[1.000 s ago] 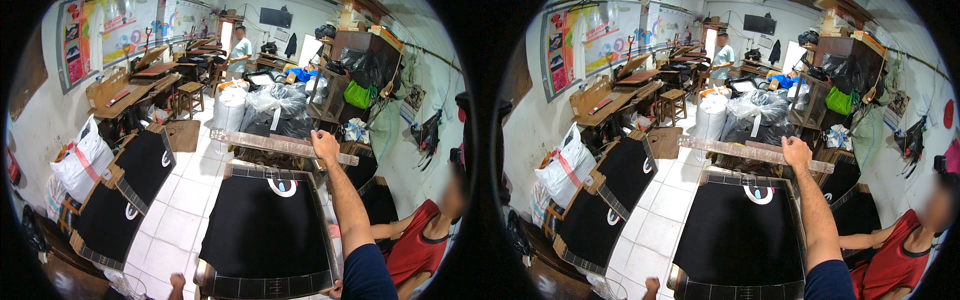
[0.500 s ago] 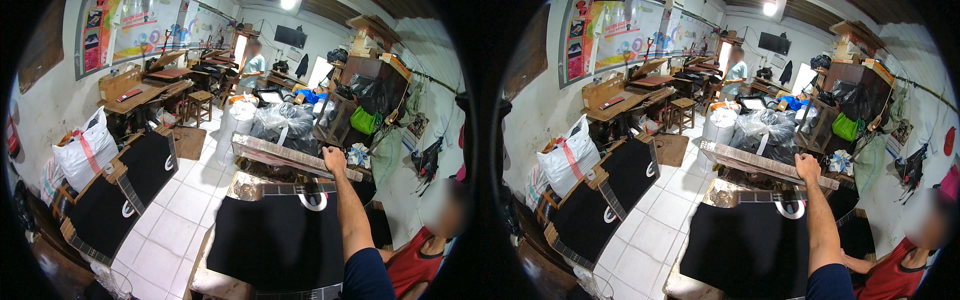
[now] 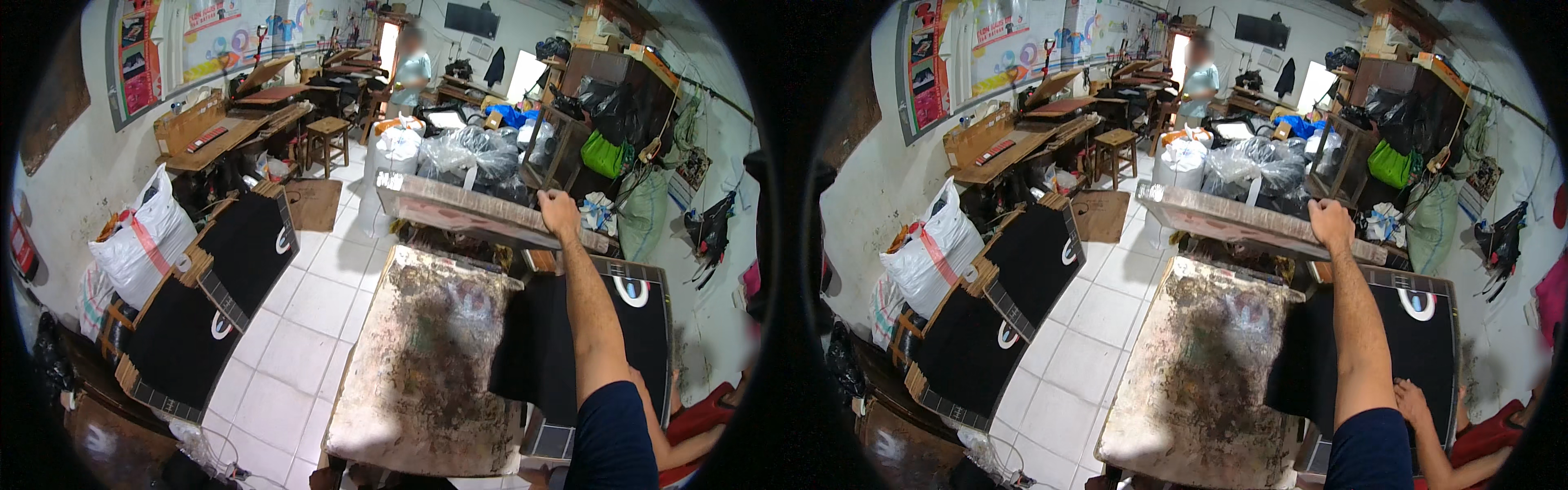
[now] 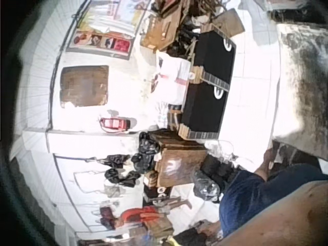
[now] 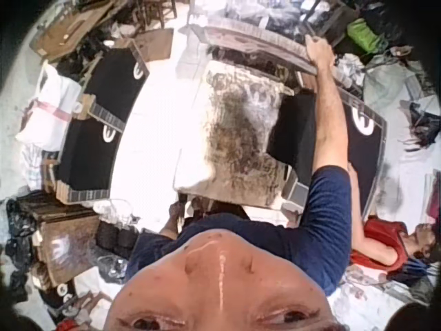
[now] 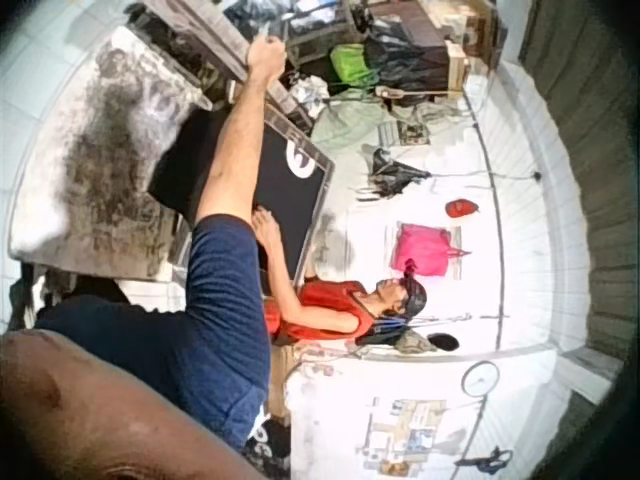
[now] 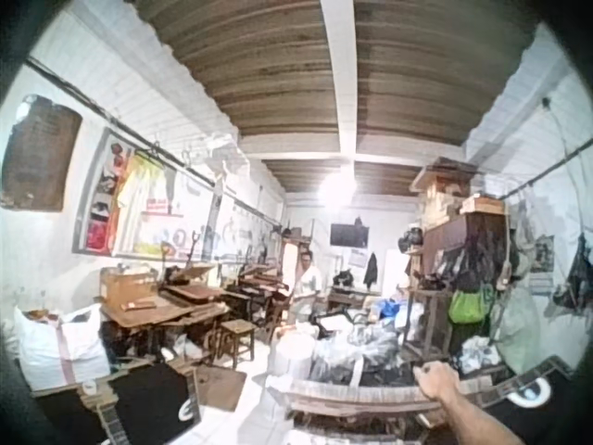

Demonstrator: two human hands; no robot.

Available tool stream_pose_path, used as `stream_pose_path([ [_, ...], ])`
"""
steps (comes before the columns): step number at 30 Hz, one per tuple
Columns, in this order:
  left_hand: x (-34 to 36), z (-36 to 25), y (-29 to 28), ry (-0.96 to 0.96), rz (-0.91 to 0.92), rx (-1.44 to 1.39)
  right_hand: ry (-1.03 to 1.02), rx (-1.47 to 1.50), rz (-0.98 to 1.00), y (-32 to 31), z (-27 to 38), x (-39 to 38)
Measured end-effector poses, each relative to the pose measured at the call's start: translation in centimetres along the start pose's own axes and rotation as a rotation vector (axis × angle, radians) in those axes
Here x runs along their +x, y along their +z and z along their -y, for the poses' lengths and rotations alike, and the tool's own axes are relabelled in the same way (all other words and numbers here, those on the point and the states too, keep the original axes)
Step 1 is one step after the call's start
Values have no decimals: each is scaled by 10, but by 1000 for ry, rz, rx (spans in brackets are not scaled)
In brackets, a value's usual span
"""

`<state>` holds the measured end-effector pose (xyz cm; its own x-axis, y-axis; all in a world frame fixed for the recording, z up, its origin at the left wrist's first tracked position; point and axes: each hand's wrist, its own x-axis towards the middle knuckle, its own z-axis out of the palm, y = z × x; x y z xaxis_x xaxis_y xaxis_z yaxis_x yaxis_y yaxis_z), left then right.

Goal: The person performs manual screen printing on black fabric. They align a screen, use a squeegee to pull ink across the mesh, lift the screen to reveal a printed logo, and repeat the process on successive pieces.

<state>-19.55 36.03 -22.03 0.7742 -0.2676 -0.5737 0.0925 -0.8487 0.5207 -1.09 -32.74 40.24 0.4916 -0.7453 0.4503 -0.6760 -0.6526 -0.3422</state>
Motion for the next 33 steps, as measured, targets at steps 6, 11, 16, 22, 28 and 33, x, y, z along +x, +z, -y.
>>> stream_pose_path([
  [6, -11, -27, -12, 23, -198, -50, 23, 6, 8, -5, 6, 0],
  [11, -7, -22, 14, 109, -579, -14, -1, 4, 38, 3, -4, 11],
  [16, -6, -15, 20, 73, -414, 73, 11, -26, 30, 7, -7, 16],
  [22, -6, -22, -13, -156, -28, 25, 44, -10, 25, 2, -1, 7],
  [28, 18, -15, -28, 23, -796, 365, 18, 5, 27, 3, -4, 13],
  [33, 56, -41, -152, -47, -962, 200, 37, -40, 73, 3, -4, 21],
])
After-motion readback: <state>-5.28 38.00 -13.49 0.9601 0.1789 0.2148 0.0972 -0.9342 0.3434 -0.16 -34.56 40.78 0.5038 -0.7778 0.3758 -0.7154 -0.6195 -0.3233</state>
